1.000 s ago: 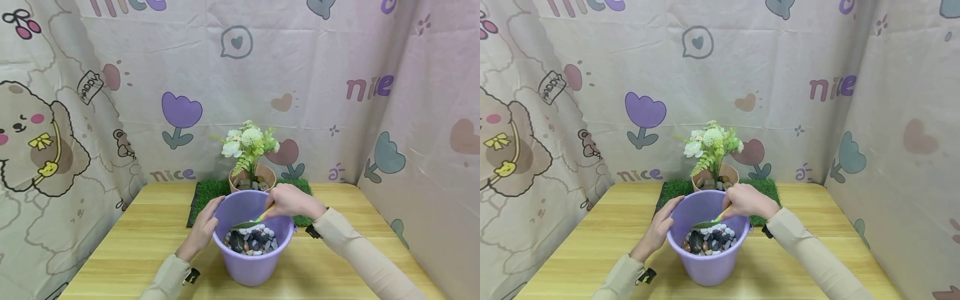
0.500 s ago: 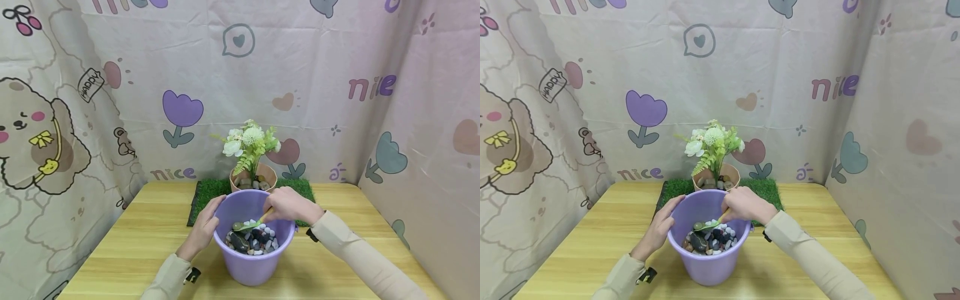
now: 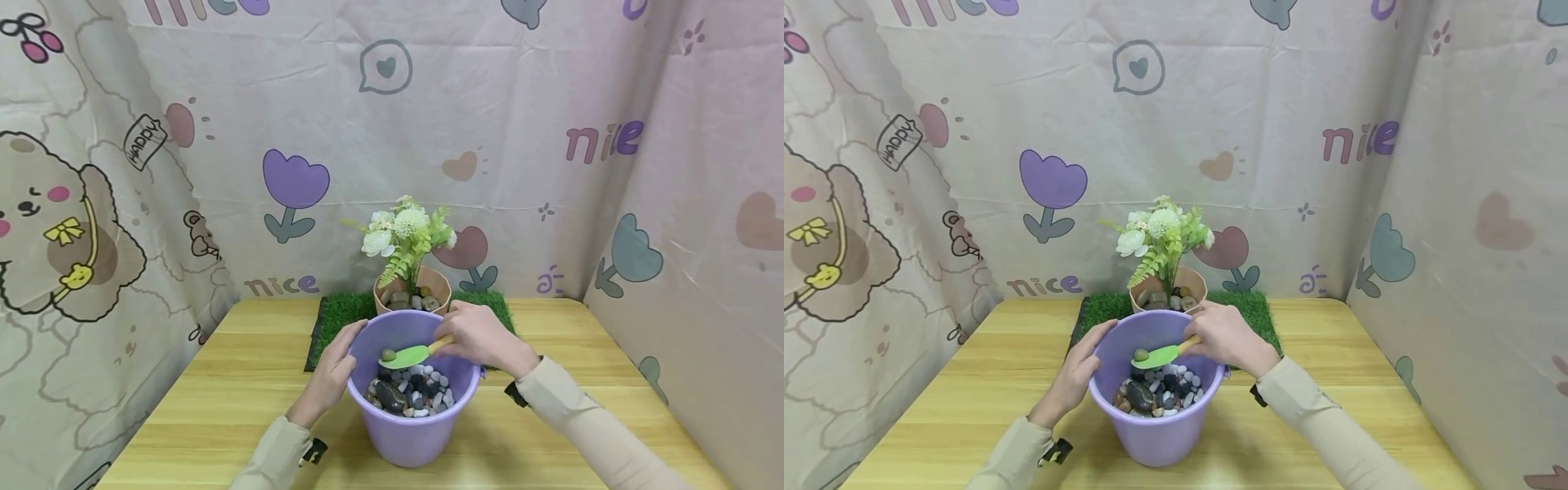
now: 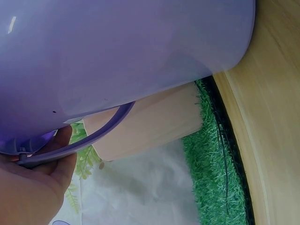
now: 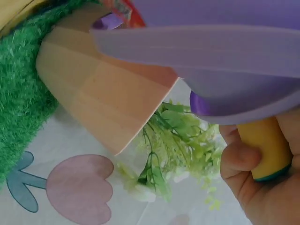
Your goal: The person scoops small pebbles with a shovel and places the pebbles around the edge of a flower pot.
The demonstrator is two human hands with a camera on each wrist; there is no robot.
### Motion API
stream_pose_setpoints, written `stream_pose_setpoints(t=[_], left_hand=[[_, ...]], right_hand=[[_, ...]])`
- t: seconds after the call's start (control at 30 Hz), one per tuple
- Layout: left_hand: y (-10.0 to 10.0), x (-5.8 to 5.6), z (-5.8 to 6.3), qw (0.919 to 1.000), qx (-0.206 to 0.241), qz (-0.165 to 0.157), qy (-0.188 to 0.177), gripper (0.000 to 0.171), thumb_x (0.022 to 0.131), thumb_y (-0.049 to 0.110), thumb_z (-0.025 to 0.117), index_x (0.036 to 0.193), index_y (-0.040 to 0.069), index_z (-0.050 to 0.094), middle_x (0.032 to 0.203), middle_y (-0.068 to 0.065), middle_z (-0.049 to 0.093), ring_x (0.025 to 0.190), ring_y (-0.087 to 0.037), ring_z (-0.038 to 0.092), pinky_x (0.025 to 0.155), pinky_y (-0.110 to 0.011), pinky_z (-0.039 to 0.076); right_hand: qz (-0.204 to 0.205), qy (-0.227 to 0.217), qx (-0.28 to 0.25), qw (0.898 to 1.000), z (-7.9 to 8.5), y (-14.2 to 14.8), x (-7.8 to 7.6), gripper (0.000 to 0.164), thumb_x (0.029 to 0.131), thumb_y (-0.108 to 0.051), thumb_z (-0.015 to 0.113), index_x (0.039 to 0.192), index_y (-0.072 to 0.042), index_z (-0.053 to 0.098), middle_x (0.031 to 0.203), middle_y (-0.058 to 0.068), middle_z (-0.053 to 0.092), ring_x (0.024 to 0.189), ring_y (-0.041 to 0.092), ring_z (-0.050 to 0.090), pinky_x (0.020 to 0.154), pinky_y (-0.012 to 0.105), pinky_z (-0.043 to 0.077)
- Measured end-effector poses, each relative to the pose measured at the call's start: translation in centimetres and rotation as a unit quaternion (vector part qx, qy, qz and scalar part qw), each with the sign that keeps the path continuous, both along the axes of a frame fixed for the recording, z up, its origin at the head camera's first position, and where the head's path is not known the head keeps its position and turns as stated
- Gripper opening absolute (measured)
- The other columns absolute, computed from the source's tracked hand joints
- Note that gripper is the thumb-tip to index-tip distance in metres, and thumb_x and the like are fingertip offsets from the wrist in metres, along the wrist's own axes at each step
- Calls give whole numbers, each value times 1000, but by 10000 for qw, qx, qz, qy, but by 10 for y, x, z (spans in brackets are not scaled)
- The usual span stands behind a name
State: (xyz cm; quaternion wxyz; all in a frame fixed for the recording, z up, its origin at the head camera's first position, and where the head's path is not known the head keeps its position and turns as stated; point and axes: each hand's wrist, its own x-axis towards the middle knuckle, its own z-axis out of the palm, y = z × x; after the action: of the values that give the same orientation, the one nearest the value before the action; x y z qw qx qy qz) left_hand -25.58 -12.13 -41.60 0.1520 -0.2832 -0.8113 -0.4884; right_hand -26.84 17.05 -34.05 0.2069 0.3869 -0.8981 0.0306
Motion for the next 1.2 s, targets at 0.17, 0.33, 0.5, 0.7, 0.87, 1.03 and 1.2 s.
stream_pose_setpoints(t=[0.17, 0.33, 0.5, 0.7, 0.87, 1.03, 1.2], left_hand=[[0, -1, -1, 10000, -16, -11, 67, 67, 83, -1, 38, 149, 9, 42, 148, -10, 47, 131, -24, 50, 106, -48, 44], [0, -2, -1, 9998, -17, -28, 173, 67, 82, -2, 38, 148, 8, 42, 147, -13, 47, 132, -27, 49, 105, -50, 44], [0, -2, 0, 9999, -34, 7, 161, 67, 82, -1, 38, 148, 9, 42, 148, -8, 47, 133, -26, 48, 106, -49, 44], [-1, -1, 1, 9999, -23, 31, 96, 66, 83, -1, 38, 148, 9, 43, 148, -7, 47, 134, -25, 47, 106, -48, 44], [-1, 0, 1, 10000, -14, 3, 18, 65, 83, 0, 38, 148, 9, 42, 149, -6, 46, 136, -24, 46, 107, -49, 42], [0, 0, 1, 10000, -2, -3, -26, 65, 84, 1, 38, 148, 9, 42, 149, -5, 46, 136, -23, 45, 108, -49, 42], [0, 0, 1, 10000, 5, -10, -7, 65, 84, 0, 38, 148, 10, 42, 149, -4, 45, 137, -23, 44, 108, -49, 41]], right_hand=[[-270, 228, -350, 9988, -2, 8, 7, 22, 72, -43, 82, 89, -30, 80, 80, -17, 68, 72, 4, 42, 55, 17, 35], [-360, 319, -619, 9969, -6, 12, 12, 19, 74, -37, 83, 92, -30, 79, 84, -16, 69, 75, 4, 44, 58, 17, 37], [-508, 265, -953, 9938, -9, 12, 14, 19, 75, -35, 83, 93, -30, 80, 87, -14, 70, 79, 5, 50, 62, 20, 40], [-843, 170, -1209, 9889, -13, 8, 18, 18, 76, -38, 82, 92, -31, 80, 85, -14, 67, 78, 4, 52, 63, 21, 41], [-1050, 91, -1305, 9858, -17, 8, 19, 19, 76, -39, 82, 93, -32, 80, 84, -15, 63, 75, 2, 51, 62, 19, 40], [-1055, 25, -1430, 9841, -18, 9, 20, 20, 75, -40, 82, 93, -31, 80, 83, -15, 62, 75, 2, 51, 61, 19, 40], [-1033, -21, -1519, 9830, -18, 10, 19, 20, 74, -38, 83, 94, -32, 80, 83, -16, 62, 75, 2, 51, 62, 19, 40]])
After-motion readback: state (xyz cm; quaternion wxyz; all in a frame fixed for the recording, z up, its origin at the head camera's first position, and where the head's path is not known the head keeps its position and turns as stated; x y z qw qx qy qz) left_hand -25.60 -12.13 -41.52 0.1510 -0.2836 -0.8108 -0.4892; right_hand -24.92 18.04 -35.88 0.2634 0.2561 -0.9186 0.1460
